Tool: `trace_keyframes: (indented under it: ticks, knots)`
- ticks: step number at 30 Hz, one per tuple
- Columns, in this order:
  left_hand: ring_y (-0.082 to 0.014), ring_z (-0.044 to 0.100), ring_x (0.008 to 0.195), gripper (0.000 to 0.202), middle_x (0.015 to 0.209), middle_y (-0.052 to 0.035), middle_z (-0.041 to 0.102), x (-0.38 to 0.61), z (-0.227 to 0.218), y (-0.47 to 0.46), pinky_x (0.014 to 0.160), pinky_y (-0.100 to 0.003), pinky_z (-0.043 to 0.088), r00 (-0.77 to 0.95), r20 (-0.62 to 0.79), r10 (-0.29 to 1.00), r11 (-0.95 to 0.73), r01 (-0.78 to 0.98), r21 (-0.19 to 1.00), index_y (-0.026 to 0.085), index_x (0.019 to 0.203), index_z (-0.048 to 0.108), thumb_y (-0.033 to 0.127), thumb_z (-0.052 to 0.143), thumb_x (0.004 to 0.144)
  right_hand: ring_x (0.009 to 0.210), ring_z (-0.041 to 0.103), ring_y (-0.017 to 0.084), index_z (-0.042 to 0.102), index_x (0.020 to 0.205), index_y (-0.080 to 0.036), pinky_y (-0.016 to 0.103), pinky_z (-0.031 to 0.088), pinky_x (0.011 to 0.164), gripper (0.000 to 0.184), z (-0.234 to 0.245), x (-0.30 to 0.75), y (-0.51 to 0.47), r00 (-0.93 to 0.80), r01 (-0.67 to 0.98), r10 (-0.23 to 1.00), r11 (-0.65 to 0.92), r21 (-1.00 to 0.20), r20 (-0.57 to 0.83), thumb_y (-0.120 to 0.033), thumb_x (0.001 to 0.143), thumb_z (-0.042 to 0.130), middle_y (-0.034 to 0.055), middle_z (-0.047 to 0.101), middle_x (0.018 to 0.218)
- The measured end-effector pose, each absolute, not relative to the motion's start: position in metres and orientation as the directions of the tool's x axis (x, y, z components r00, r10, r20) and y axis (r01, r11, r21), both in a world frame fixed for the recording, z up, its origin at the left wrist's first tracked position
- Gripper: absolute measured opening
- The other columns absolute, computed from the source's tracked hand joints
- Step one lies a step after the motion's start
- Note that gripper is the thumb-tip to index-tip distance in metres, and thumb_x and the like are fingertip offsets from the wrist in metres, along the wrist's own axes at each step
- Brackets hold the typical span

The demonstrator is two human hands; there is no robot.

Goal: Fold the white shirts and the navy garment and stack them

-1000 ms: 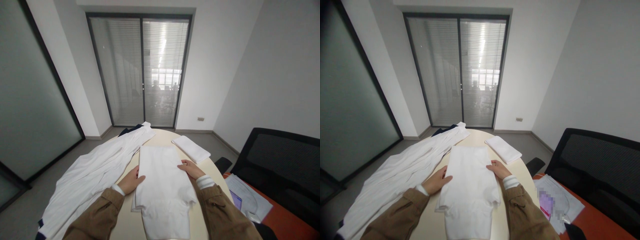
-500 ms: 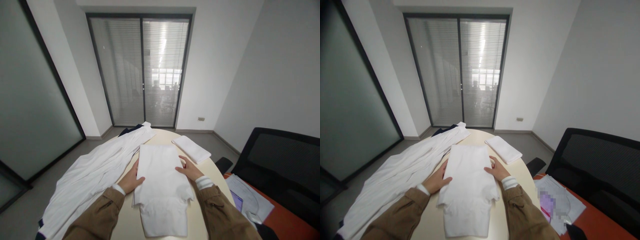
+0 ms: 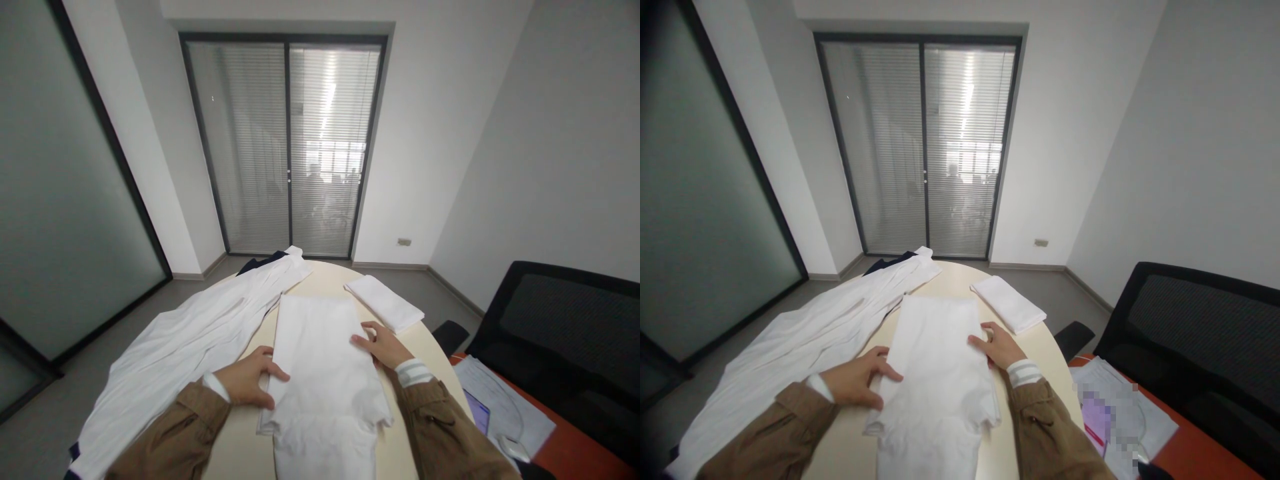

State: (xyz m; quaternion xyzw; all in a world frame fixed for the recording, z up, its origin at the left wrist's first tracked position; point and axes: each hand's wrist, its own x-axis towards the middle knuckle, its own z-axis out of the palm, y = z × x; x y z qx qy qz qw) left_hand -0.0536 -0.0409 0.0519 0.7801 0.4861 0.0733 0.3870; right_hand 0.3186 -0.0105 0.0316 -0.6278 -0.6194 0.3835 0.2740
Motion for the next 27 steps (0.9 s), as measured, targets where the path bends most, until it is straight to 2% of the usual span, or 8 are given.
trace_keyframes:
  ticks: [3,6,9,11,15,19,24,27]
  knots:
    - [-0.0341,0.041,0.134,0.057,0.139,-0.0093,0.042,-0.047,0.054,-0.043,0.114,-0.041,0.028,0.502,-0.251,0.828,-0.235,0.716,0.657,0.028,0.104,0.076,0.035,0.088,0.048,0.047,0.056,0.014,0.047,0.133,-0.015,0.026,0.043,0.053,0.07,0.034,0.315,-0.01,-0.042,0.599,0.999,0.002,-0.801,-0.028,-0.044,0.075,0.075,-0.007,0.057,0.053]
    - [-0.0324,0.045,0.128,0.043,0.132,-0.0088,0.046,-0.043,0.057,-0.048,0.111,-0.038,0.033,0.498,-0.236,0.834,-0.252,0.725,0.641,0.026,0.089,0.079,0.034,0.088,0.047,0.045,0.054,0.013,0.044,0.133,-0.018,0.024,0.04,0.049,0.078,0.033,0.316,-0.011,-0.131,0.593,0.987,0.002,-0.805,-0.094,-0.036,0.067,0.081,-0.0093,0.057,0.055]
    - [-0.0274,0.054,0.114,0.022,0.12,-0.0062,0.05,-0.044,0.061,-0.052,0.104,-0.033,0.04,0.535,-0.263,0.802,-0.27,0.719,0.64,0.027,0.071,0.079,0.031,0.086,0.05,0.043,0.052,0.013,0.052,0.118,-0.018,0.024,0.036,0.047,0.061,0.029,0.319,-0.011,-0.146,0.623,0.975,-0.04,-0.781,-0.166,-0.043,0.069,0.078,-0.0075,0.058,0.055]
    - [-0.0254,0.056,0.106,0.021,0.114,-0.0046,0.052,-0.046,0.063,-0.052,0.098,-0.031,0.044,0.558,-0.284,0.779,-0.271,0.71,0.65,0.027,0.067,0.078,0.032,0.086,0.048,0.047,0.053,0.013,0.055,0.107,-0.018,0.025,0.037,0.049,0.049,0.024,0.32,-0.009,-0.083,0.665,0.993,-0.008,-0.747,-0.084,-0.051,0.075,0.071,-0.0061,0.057,0.055]
    - [-0.0206,0.056,0.083,0.045,0.087,-0.0009,0.057,-0.046,0.051,-0.041,0.081,-0.03,0.046,0.483,-0.113,0.868,-0.245,0.616,0.749,0.029,0.105,0.076,0.041,0.079,0.061,0.06,0.056,0.014,0.054,0.112,-0.019,0.027,0.042,0.06,0.046,0.015,0.315,0.0,-0.036,0.621,0.981,0.172,-0.765,0.191,-0.054,0.083,0.059,-0.0051,0.055,0.064]
    - [-0.0153,0.044,0.061,0.059,0.065,0.0053,0.044,-0.037,0.032,-0.027,0.063,-0.027,0.039,0.226,0.116,0.967,-0.219,0.507,0.834,0.017,0.131,0.059,0.042,0.063,0.077,0.058,0.051,0.012,0.051,0.119,-0.019,0.025,0.042,0.06,0.05,0.012,0.314,0.003,-0.127,0.5,0.97,0.244,-0.831,0.208,-0.046,0.079,0.064,-0.0068,0.051,0.067]
    - [-0.0129,0.042,0.055,0.072,0.061,0.0086,0.042,-0.04,0.034,-0.029,0.057,-0.025,0.036,0.383,-0.052,0.922,-0.136,0.449,0.883,0.014,0.136,0.05,0.034,0.07,0.069,0.043,0.041,0.009,0.054,0.114,-0.017,0.022,0.033,0.046,0.043,0.02,0.321,-0.005,-0.283,0.439,0.959,0.098,-0.893,-0.034,-0.037,0.077,0.064,-0.012,0.041,0.052]
    - [-0.0143,0.046,0.05,0.082,0.058,0.0087,0.047,-0.042,0.034,-0.031,0.055,-0.026,0.038,0.373,-0.098,0.922,-0.085,0.444,0.892,0.015,0.147,0.036,0.041,0.067,0.075,0.044,0.042,0.011,0.059,0.106,-0.016,0.023,0.034,0.047,0.034,0.022,0.32,-0.004,-0.248,0.475,0.969,0.132,-0.87,0.011,-0.042,0.083,0.058,-0.0101,0.04,0.05]
